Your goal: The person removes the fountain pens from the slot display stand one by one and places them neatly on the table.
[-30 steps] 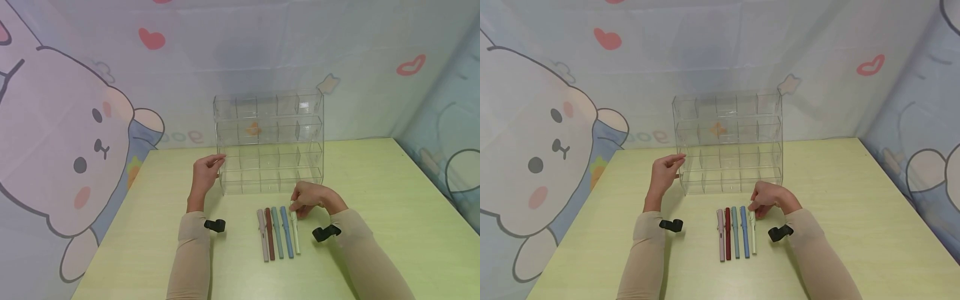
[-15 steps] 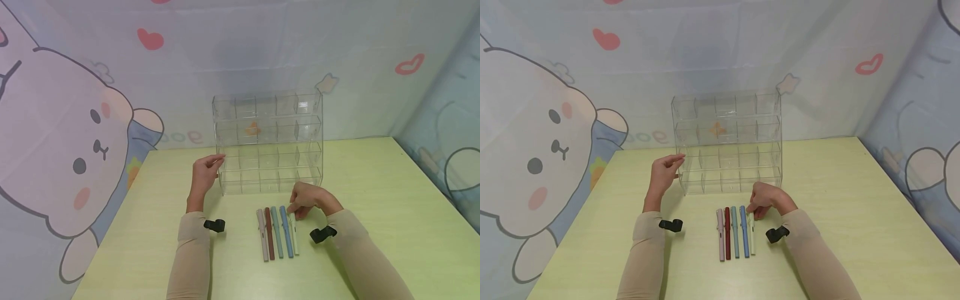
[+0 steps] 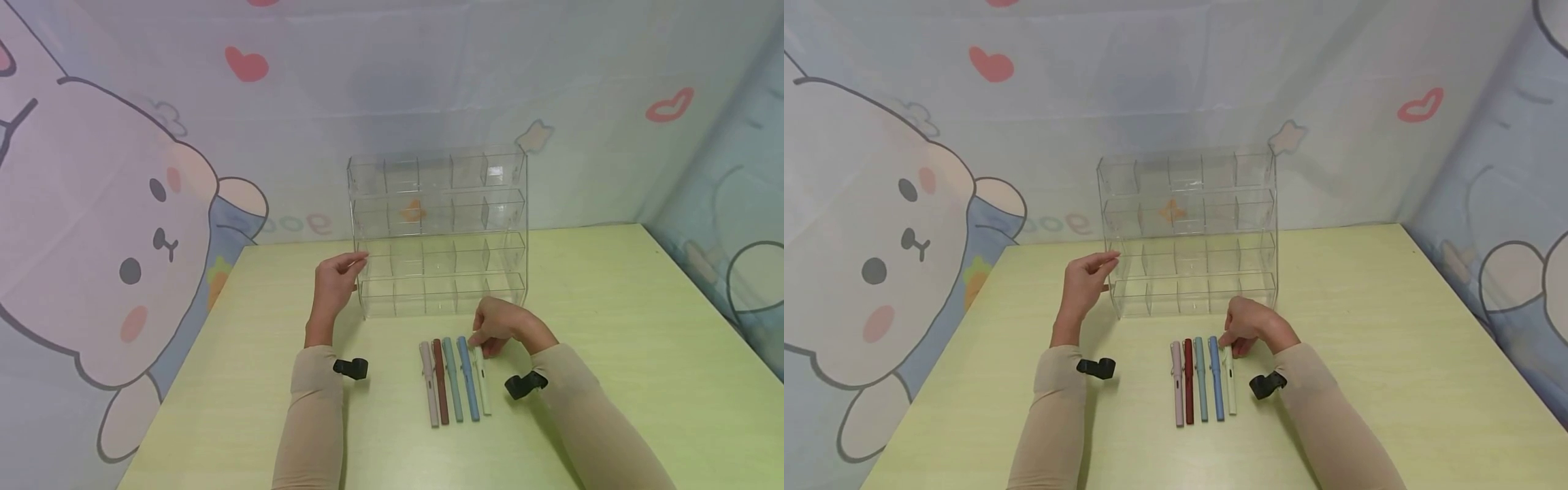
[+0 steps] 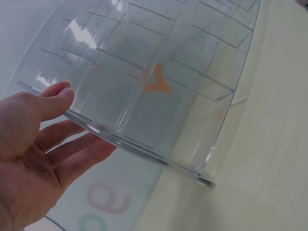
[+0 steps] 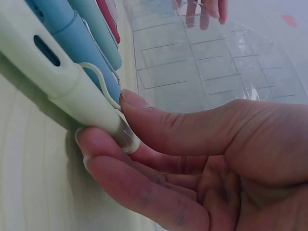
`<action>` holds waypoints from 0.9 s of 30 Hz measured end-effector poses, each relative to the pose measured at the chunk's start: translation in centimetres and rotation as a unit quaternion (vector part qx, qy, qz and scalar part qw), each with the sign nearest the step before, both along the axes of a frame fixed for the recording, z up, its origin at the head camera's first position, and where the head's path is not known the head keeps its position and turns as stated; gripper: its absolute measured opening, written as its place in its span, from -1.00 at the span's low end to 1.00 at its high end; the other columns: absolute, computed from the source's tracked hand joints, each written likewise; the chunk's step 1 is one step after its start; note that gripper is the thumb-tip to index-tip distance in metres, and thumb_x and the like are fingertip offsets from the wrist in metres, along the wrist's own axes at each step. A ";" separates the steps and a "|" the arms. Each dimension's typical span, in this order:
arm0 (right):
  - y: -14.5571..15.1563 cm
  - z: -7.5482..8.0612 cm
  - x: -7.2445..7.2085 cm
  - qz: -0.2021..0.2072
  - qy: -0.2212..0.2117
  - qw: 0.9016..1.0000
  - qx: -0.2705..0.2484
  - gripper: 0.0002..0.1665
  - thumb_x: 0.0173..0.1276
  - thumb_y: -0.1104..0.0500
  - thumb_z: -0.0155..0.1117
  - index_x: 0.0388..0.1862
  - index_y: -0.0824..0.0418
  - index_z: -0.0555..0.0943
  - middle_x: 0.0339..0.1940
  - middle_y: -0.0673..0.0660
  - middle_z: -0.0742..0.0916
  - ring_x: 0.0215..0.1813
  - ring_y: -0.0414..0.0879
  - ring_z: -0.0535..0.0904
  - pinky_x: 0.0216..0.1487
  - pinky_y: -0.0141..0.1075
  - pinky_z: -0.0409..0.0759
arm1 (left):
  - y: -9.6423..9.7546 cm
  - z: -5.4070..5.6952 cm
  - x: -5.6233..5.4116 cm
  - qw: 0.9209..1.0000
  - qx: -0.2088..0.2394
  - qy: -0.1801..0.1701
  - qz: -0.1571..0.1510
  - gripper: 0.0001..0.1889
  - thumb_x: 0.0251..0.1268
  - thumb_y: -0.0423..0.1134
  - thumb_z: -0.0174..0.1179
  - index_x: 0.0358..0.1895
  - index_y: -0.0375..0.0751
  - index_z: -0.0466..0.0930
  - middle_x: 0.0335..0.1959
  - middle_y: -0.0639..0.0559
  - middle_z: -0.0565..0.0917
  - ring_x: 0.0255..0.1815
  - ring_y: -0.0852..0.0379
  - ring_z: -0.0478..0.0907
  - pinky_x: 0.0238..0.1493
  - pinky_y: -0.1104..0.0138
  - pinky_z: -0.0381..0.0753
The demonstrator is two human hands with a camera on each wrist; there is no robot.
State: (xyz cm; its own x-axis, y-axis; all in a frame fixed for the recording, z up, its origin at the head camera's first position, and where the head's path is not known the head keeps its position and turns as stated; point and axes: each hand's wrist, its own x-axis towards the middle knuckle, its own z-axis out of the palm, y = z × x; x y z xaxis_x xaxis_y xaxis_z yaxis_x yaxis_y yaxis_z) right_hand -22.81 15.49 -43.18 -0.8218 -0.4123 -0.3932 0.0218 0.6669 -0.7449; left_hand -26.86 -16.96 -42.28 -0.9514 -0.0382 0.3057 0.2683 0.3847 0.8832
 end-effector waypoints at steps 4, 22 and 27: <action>0.0 0.0 0.0 -0.001 -0.002 1.000 0.007 -0.89 0.28 0.39 0.42 -0.36 0.42 0.64 -0.59 0.23 0.74 -0.52 0.01 0.73 -0.41 -0.20 0.74 | 0.1 0.1 0.1 1.000 0.005 -0.001 -0.003 -0.78 0.44 -0.23 0.26 0.05 -0.12 0.77 0.06 -0.06 0.72 0.04 0.00 0.67 -0.28 0.22 0.75; -0.2 -0.3 0.0 0.001 -0.004 1.000 0.011 -0.92 0.32 0.39 0.38 -0.32 0.41 0.63 -0.58 0.22 0.73 -0.53 -0.01 0.72 -0.41 -0.20 0.74 | 0.0 0.1 0.1 1.000 0.006 -0.003 -0.002 -0.79 0.44 -0.23 0.26 0.04 -0.09 0.77 0.05 -0.05 0.72 0.04 0.01 0.67 -0.25 0.17 0.76; -0.2 -0.3 0.0 0.000 -0.006 1.000 0.009 -0.91 0.32 0.40 0.37 -0.30 0.41 0.61 -0.56 0.22 0.74 -0.53 -0.01 0.71 -0.42 -0.20 0.74 | 0.0 0.1 0.1 1.000 0.005 0.002 -0.001 -0.79 0.44 -0.23 0.27 0.04 -0.10 0.77 0.05 -0.06 0.72 0.02 0.01 0.68 -0.27 0.20 0.76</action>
